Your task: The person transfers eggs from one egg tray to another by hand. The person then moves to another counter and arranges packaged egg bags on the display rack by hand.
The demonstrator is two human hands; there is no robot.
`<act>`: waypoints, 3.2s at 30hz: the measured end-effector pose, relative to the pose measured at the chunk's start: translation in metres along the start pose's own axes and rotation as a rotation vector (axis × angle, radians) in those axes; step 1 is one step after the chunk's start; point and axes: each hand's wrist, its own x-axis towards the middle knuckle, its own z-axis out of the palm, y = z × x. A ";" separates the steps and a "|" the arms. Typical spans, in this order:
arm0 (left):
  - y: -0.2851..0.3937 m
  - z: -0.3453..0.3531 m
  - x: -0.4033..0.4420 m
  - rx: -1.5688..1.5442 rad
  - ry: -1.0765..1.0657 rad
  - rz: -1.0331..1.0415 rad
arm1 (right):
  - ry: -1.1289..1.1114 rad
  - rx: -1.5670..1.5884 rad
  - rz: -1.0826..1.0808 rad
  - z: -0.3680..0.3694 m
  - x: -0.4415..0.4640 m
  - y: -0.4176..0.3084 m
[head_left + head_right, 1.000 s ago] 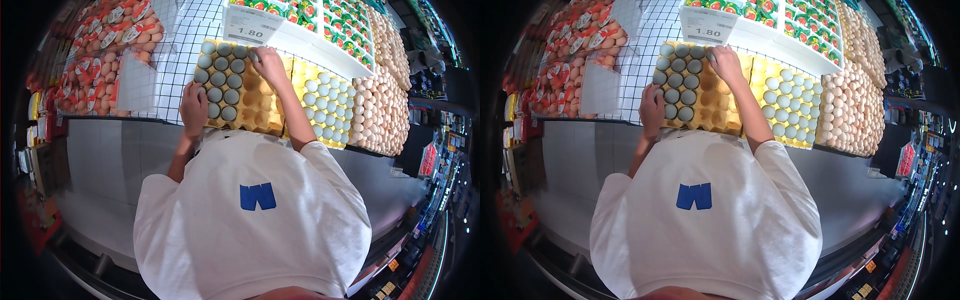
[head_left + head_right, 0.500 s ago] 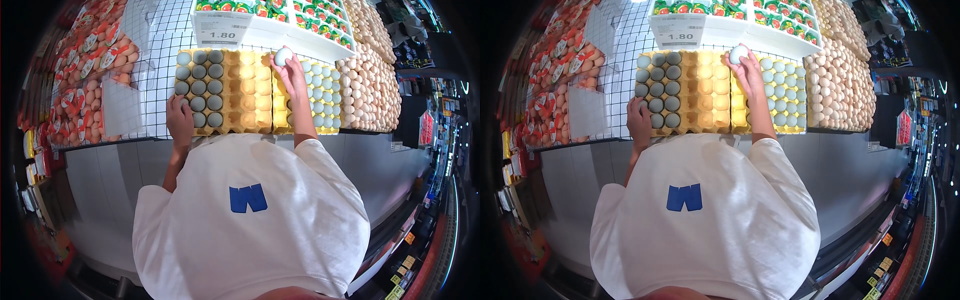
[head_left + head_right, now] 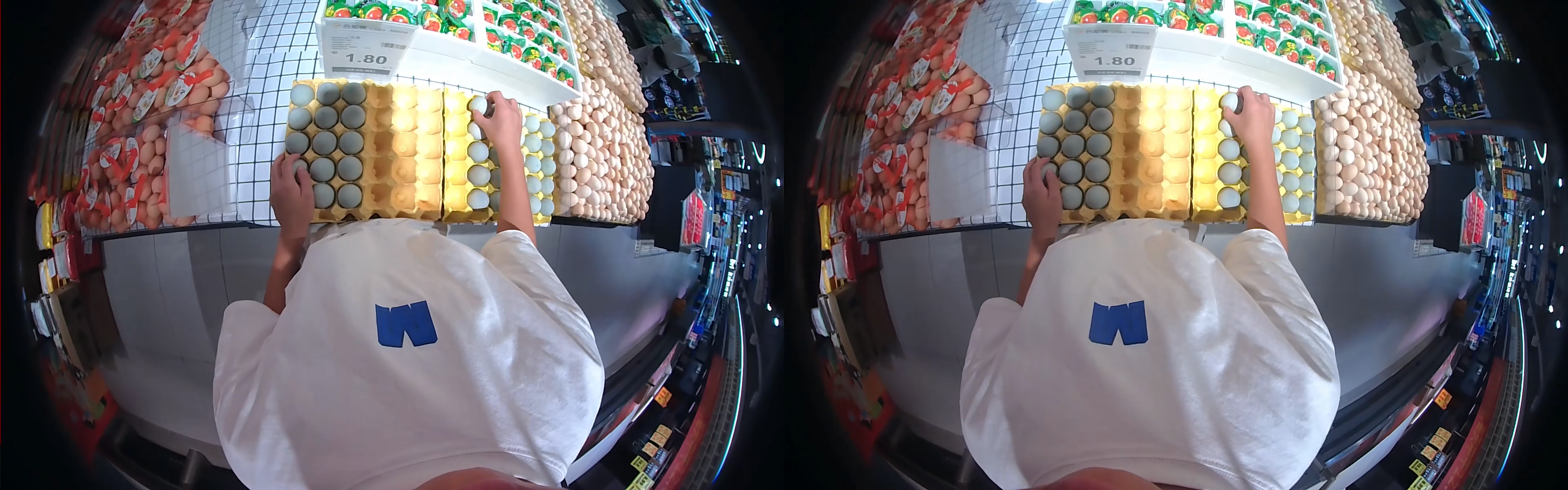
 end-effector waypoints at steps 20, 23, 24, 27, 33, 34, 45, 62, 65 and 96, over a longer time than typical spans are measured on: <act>0.004 -0.003 0.001 -0.055 0.028 0.041 | -0.130 0.477 -0.388 0.053 0.006 -0.180; 0.006 -0.005 0.001 -0.044 0.021 0.021 | -0.124 0.439 -0.435 0.072 0.022 -0.181; 0.006 -0.005 0.001 -0.036 0.022 0.026 | -0.146 0.389 -0.521 0.078 0.028 -0.180; 0.007 -0.005 0.001 -0.028 0.022 0.034 | -0.357 0.449 -0.603 0.085 0.053 -0.174; 0.009 -0.007 0.001 -0.056 0.016 0.007 | -0.529 0.830 -0.121 0.056 0.044 -0.170; 0.010 -0.008 0.001 -0.057 0.019 0.000 | -0.536 0.826 -0.125 0.057 0.042 -0.163; 0.004 -0.002 0.000 -0.034 0.000 0.014 | -0.354 2.154 0.372 0.028 -0.008 -0.102; 0.001 -0.001 0.001 -0.025 0.017 0.033 | 0.026 0.020 -0.167 0.007 0.001 -0.039; 0.002 -0.003 0.001 -0.012 0.012 0.045 | -0.009 -0.019 -0.158 0.019 0.000 -0.036; 0.007 -0.005 0.001 -0.065 0.017 0.028 | -0.501 1.165 0.128 0.050 0.001 -0.152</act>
